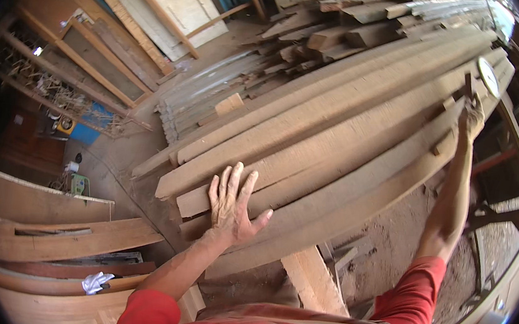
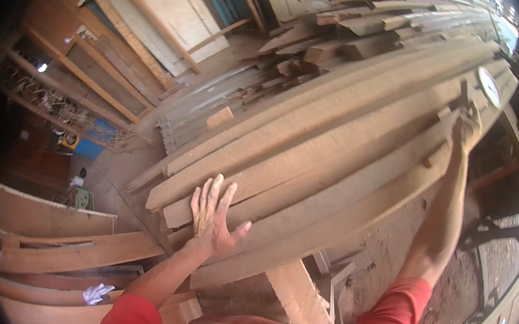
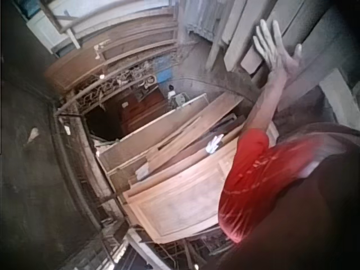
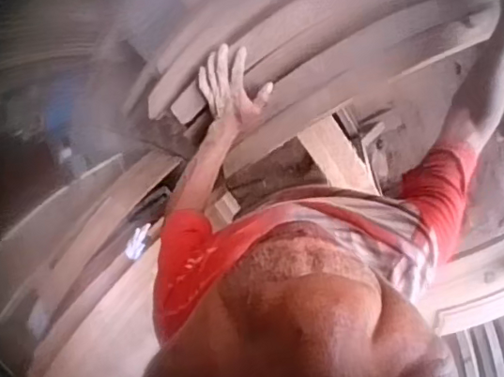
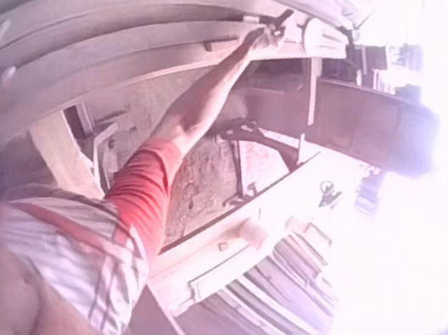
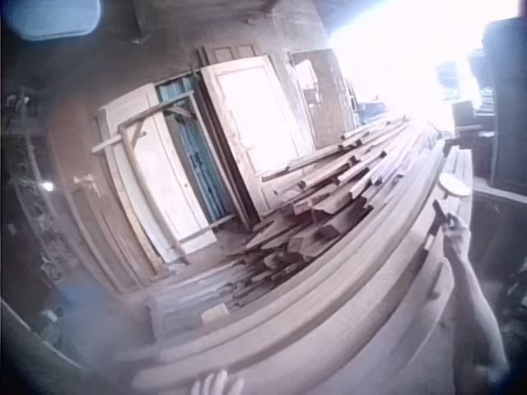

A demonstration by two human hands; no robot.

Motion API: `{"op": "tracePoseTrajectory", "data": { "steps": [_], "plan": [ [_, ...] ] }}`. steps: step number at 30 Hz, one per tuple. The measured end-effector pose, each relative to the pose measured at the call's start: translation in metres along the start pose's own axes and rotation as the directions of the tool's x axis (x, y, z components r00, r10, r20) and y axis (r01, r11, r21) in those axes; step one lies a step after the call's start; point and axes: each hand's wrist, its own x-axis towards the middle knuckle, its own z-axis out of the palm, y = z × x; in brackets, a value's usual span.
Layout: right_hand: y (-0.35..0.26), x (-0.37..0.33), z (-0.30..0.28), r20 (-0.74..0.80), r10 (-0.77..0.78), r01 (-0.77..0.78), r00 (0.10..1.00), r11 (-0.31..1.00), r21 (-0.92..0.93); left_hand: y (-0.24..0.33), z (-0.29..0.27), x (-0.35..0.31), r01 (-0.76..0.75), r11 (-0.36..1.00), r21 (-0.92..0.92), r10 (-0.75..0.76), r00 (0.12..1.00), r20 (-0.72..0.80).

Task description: The person picks up a sanding block and a wooden panel, then sands the edges and corners of the panel with the sanding block by hand. They place the panel onto a wooden workbench and sand its edges with the sanding block.

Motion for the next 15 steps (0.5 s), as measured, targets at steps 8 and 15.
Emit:
{"op": "tracePoseTrajectory", "data": {
  "steps": [8,15],
  "plan": [
    [-0.14,-0.338,-0.145,0.001,-0.199,0.145,0.98,0.716,0.683,-0.003,0.007,-0.009,-0.035,0.998,0.047,0.04,0.995,-0.094],
    [-0.154,-0.559,-0.292,0.469,-0.068,-0.258,0.881,0.762,0.595,-0.024,0.028,-0.015,-0.089,0.982,0.167,0.122,0.972,-0.2]
  ]
}}
